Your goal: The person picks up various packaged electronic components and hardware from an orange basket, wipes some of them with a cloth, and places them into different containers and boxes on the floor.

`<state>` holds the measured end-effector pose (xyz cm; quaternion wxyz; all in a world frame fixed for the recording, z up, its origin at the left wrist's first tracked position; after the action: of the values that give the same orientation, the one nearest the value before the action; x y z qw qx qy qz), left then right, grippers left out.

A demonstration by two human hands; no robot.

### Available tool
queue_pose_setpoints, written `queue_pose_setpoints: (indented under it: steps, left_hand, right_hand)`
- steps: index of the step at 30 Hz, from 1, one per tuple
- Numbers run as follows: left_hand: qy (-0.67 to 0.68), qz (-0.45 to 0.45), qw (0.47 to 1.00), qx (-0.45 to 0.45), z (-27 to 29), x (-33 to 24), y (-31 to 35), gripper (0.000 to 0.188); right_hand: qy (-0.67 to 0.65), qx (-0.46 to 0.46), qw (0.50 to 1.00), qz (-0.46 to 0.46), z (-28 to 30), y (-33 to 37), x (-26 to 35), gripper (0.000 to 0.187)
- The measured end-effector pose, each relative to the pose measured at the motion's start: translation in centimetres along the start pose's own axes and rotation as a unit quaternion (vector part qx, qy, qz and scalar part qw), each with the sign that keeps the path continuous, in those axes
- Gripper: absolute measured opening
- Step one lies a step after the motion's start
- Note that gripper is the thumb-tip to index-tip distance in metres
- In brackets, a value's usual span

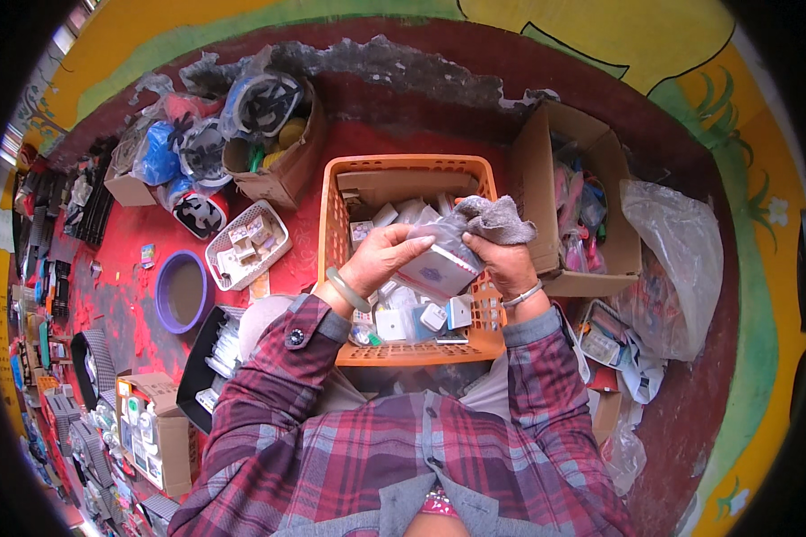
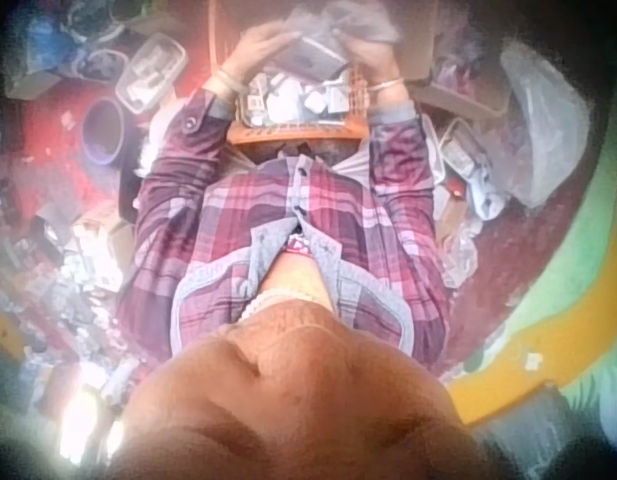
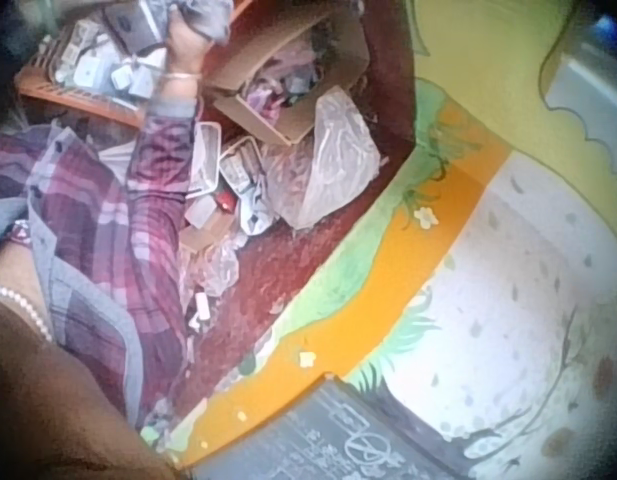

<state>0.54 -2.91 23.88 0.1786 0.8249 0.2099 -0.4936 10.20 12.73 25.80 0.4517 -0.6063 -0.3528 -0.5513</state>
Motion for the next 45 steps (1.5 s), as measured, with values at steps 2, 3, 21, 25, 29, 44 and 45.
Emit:
queue_pose_setpoints:
  steps: [2, 3, 21, 25, 29, 44, 45]
  left_hand:
    - [-0.009, 0.015, 1.000, -0.006, 1.0, 0.7, -0.2, 0.028]
    - [-0.014, 0.022, 1.000, -0.009, 1.3, 0.8, -0.3, 0.027]
    - [0.037, -0.012, 0.997, 0.067, 2.8, 4.0, -1.0, 0.022]
    - [0.128, 0.067, 0.988, 0.058, 1.6, 3.3, -0.5, 0.026]
    - [0.133, 0.096, 0.984, 0.070, 1.1, 2.9, -0.2, 0.031]
    - [-0.062, 0.095, 0.992, 0.057, 0.2, 0.1, 0.7, 0.022]
    - [-0.093, 0.084, 0.990, 0.061, 0.1, -0.3, 0.7, 0.021]
  right_hand:
    - [-0.012, 0.006, 1.000, -0.011, -0.1, 0.1, 0.0, 0.035]
    - [-0.022, 0.009, 0.999, -0.030, -0.1, 0.1, 0.1, 0.033]
    - [0.542, 0.231, 0.790, 0.169, -3.9, 2.3, 0.3, 0.082]
    - [0.133, 0.287, 0.948, 0.029, -0.4, 0.5, 0.2, 0.068]
    - [0.039, 0.092, 0.990, -0.102, -1.6, 0.8, -0.4, 0.051]
    - [0.435, -0.003, 0.900, 0.021, -4.3, 1.7, -0.5, 0.050]
    - [0.404, -0.011, 0.915, 0.010, -4.2, 1.6, -0.5, 0.049]
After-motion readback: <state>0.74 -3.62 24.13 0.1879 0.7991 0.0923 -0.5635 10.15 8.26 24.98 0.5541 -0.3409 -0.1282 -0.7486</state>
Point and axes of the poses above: each hand's wrist, its own y-axis away from the middle knuckle, its own z-axis out of the back of the hand, x = y × z, the point moved 3 cm from there along -y, towards the middle knuckle, and after that the axes turned 14 degrees about y, right-handed, at the moved point
